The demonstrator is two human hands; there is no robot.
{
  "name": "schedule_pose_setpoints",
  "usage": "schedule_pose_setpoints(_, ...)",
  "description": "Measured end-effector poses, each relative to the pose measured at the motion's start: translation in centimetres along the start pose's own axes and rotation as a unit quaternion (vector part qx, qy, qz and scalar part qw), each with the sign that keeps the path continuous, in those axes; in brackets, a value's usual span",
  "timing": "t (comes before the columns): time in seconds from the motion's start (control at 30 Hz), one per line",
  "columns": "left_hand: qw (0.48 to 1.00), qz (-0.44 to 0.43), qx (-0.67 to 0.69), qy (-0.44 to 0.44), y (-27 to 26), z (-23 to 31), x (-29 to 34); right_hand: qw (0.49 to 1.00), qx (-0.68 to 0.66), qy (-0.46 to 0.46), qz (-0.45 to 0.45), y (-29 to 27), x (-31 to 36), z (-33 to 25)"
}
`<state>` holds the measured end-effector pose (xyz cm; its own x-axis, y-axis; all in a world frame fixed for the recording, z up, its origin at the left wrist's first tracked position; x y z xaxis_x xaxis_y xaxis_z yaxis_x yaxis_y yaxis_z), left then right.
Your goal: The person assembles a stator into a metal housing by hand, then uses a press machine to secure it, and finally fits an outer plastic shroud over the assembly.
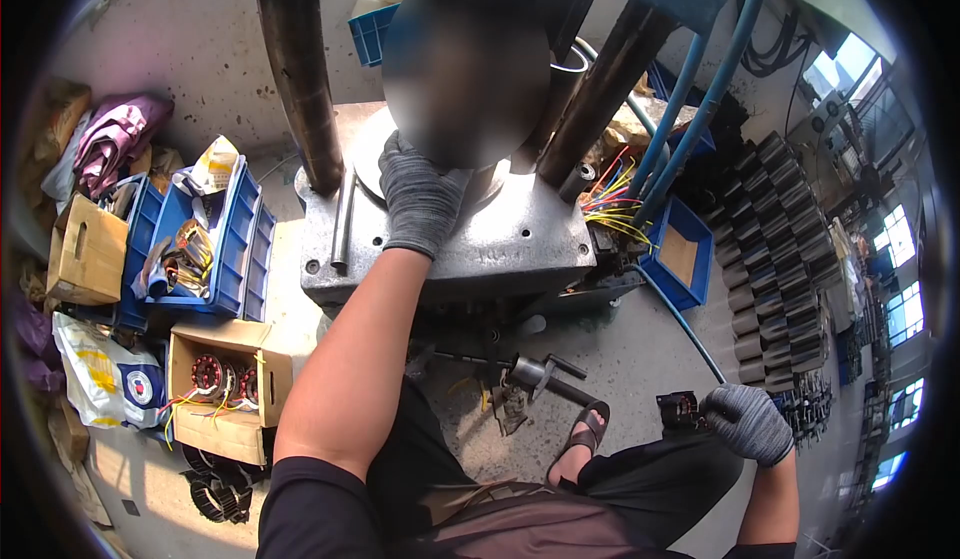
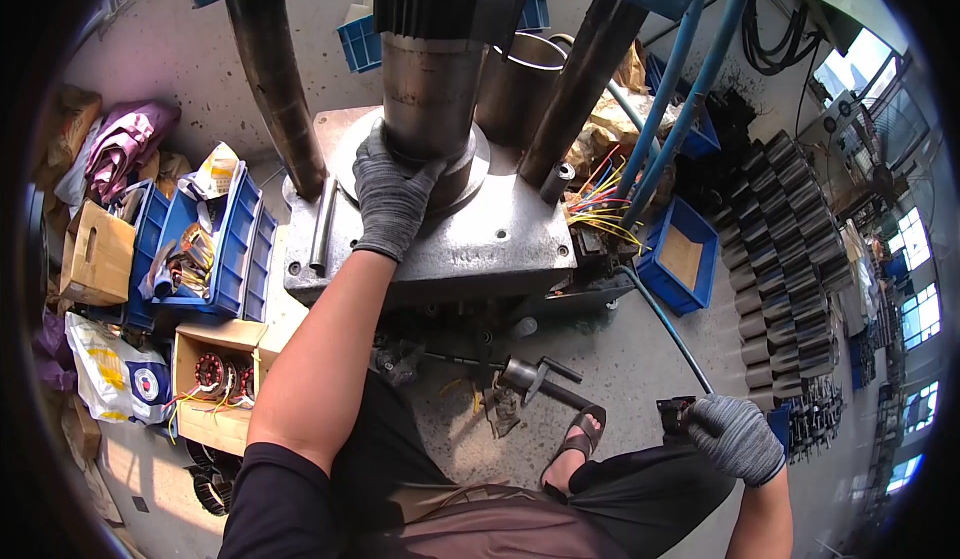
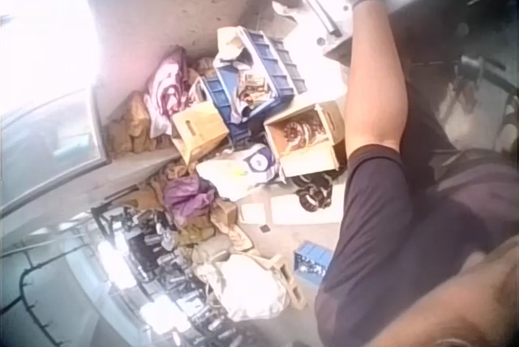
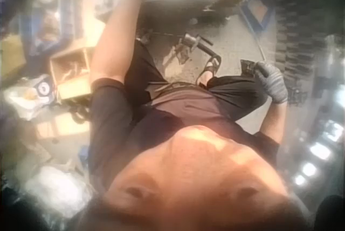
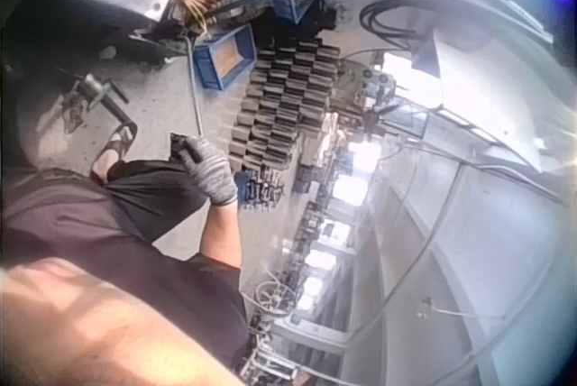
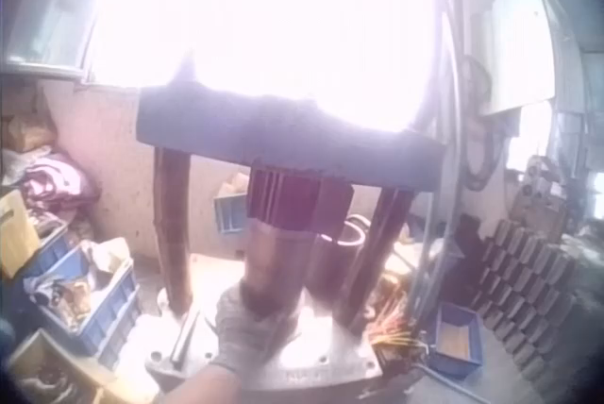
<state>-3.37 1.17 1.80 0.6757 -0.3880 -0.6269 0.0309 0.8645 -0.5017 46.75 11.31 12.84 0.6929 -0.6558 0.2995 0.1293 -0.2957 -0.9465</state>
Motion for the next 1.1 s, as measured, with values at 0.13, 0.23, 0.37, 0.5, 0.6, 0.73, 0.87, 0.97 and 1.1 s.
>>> schedule_pose_setpoints(0.13,1.000,0.009,0.015,-0.005,-0.1,0.0,-0.1,0.998,-0.030,0.049,0.014,-1.7,-0.5,-0.6)
schedule_pose_setpoints(0.23,1.000,-0.006,0.026,-0.001,-0.3,0.6,-0.1,0.997,-0.052,0.035,0.044,-1.6,-0.1,0.0)
schedule_pose_setpoints(0.37,1.000,-0.002,-0.007,0.002,0.4,-0.9,-0.1,0.996,0.082,-0.002,-0.023,-0.2,0.4,-0.3)
schedule_pose_setpoints(0.5,0.999,-0.033,0.031,-0.026,0.0,0.2,-0.3,0.998,-0.042,0.031,0.032,-1.1,-0.1,-0.5)
schedule_pose_setpoints(0.6,0.999,-0.032,0.019,-0.032,0.0,-0.1,-0.4,0.998,-0.042,0.024,0.042,-1.0,-0.2,-0.6)
schedule_pose_setpoints(0.73,0.999,-0.037,0.019,-0.016,0.9,-1.1,-0.7,0.999,0.010,0.015,0.034,0.1,0.3,-0.3)
schedule_pose_setpoints(0.87,0.999,-0.041,0.033,-0.015,0.8,-0.9,-0.8,0.999,0.025,0.022,0.038,0.5,0.5,0.0)
schedule_pose_setpoints(0.97,0.999,-0.028,0.036,-0.014,0.5,-0.9,-0.7,0.999,0.043,0.027,0.020,0.4,0.3,-0.2)
schedule_pose_setpoints(1.1,0.999,-0.034,0.028,-0.022,0.6,-0.2,-0.5,0.998,0.062,0.005,-0.003,0.1,0.3,-0.4)
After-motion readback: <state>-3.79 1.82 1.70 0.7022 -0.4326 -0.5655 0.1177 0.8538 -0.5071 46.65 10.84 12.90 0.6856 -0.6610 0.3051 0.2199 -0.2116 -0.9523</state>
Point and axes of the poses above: each hand's wrist, its own x-axis away from the middle knuckle, its own y-axis out of the palm, z = x × y, the point moved 4 cm from there along -x, towards the middle knuckle, and after that the axes turned 15 degrees about y, right-handed, at the moved point
